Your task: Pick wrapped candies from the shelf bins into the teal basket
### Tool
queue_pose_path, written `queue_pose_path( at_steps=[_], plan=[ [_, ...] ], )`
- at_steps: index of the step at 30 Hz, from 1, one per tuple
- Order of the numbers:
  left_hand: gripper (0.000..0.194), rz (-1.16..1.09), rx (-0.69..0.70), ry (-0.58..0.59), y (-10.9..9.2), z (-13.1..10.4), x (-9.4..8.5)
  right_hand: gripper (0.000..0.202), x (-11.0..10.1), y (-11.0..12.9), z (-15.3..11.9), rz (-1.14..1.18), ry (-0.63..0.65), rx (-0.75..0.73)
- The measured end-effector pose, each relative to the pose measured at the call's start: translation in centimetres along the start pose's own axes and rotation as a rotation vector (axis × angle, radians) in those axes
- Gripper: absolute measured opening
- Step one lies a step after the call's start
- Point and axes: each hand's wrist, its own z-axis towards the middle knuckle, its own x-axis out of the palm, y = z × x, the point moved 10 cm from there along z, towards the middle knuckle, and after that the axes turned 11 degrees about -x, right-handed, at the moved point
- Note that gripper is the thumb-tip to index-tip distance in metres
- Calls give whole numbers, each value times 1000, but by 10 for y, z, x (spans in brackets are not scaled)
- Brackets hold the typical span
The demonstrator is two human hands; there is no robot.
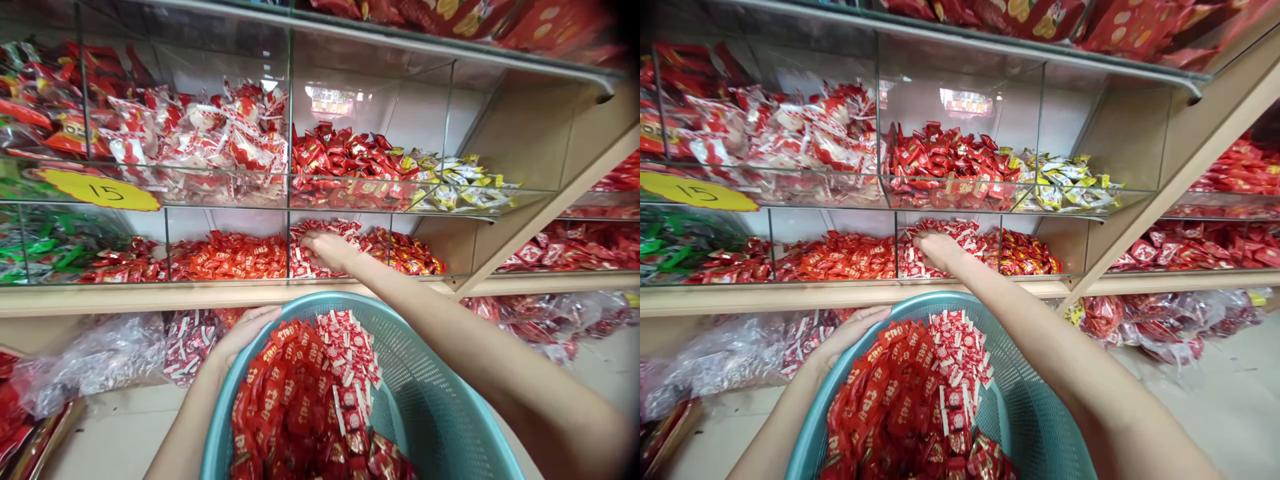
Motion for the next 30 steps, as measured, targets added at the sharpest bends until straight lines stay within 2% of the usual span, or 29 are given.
queue_pose_path(
  at_steps=[3,6,8,10,13,16,19,24,30],
  plan=[
    [35,-15,-20,-4,5,3,-2,31,-24,5,-24,95,-113,28],
    [35,-31,-38,-2,8,5,-4,28,-45,21,-66,223,-220,33],
    [35,-37,-58,5,10,5,-3,22,-48,37,-97,331,-239,37],
    [35,-34,-69,9,11,4,-1,15,-37,54,-127,433,-202,55],
    [36,-19,-68,-1,9,2,0,11,-3,76,-165,515,-96,130],
    [38,-3,-65,-7,8,1,1,13,37,92,-195,530,42,227],
    [40,11,-52,-15,6,1,0,15,66,105,-217,464,172,261],
    [45,48,-59,-39,7,2,-2,16,81,110,-238,387,223,247],
    [48,51,-29,-58,3,0,-2,11,77,101,-234,542,203,324]
  ],
)
